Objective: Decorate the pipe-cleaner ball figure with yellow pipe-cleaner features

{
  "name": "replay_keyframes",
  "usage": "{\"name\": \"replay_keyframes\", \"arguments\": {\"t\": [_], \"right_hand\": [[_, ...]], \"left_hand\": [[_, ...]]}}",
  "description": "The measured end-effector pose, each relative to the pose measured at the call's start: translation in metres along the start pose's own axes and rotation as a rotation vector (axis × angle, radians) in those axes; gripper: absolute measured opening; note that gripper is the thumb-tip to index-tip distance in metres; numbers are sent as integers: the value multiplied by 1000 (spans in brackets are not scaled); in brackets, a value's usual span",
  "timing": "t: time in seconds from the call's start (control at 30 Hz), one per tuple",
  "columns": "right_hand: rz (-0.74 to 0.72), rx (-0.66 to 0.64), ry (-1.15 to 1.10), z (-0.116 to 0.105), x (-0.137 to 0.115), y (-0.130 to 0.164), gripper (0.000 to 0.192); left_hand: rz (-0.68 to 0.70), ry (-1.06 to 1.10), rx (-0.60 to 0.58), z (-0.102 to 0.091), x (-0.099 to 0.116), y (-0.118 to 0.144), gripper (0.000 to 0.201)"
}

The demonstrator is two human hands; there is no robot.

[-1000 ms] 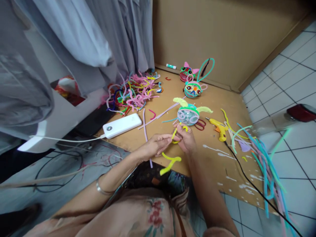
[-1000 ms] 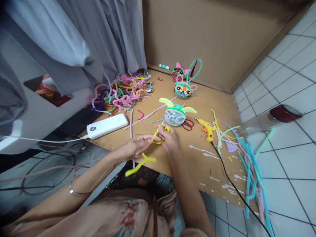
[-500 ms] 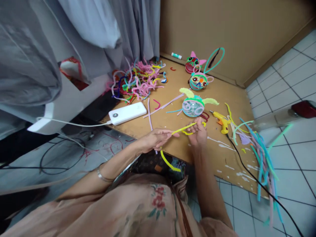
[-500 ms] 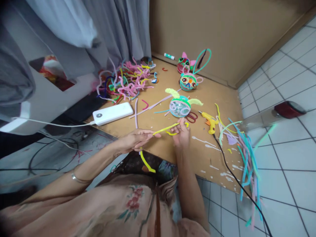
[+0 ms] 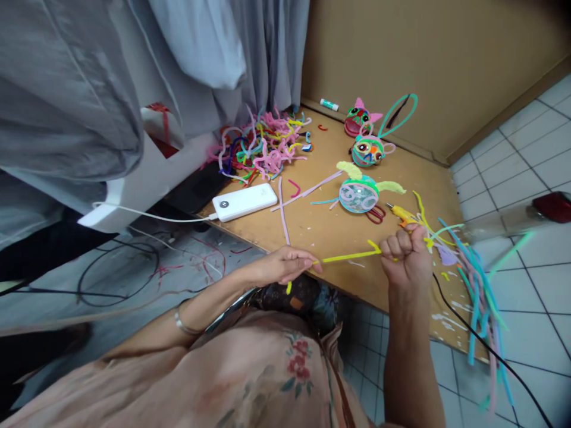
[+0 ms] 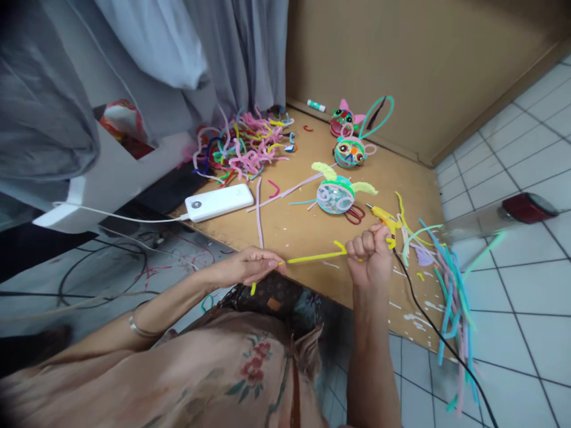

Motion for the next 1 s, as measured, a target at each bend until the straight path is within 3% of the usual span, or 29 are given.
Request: {"name": "replay_keyframes", "arguments": {"t": [0.4, 0.67, 0.8, 1.0], "right_hand": [[-91, 111, 46, -16, -25, -2, 33], [-64, 148, 12, -23, -27, -2, 35], [-69, 142, 15, -21, -25, -2, 35], [-8, 158, -6, -36, -16, -3, 37]], "left_hand": [[-83, 87, 1, -10, -6, 3, 46], [-27, 113, 130, -32, -5, 7, 48], [-1, 32, 171, -39, 0, 9, 50], [-2, -218, 210, -41, 1, 12, 53]]}}
Point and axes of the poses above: each hand's wrist, its own y-axis away from the middle knuckle, its own z-axis out of the palm, x = y × z, the point moved 9 cm from there along -y, towards the middle knuckle, and after that the axes turned 2 degrees about x, right-handed, at the moved point
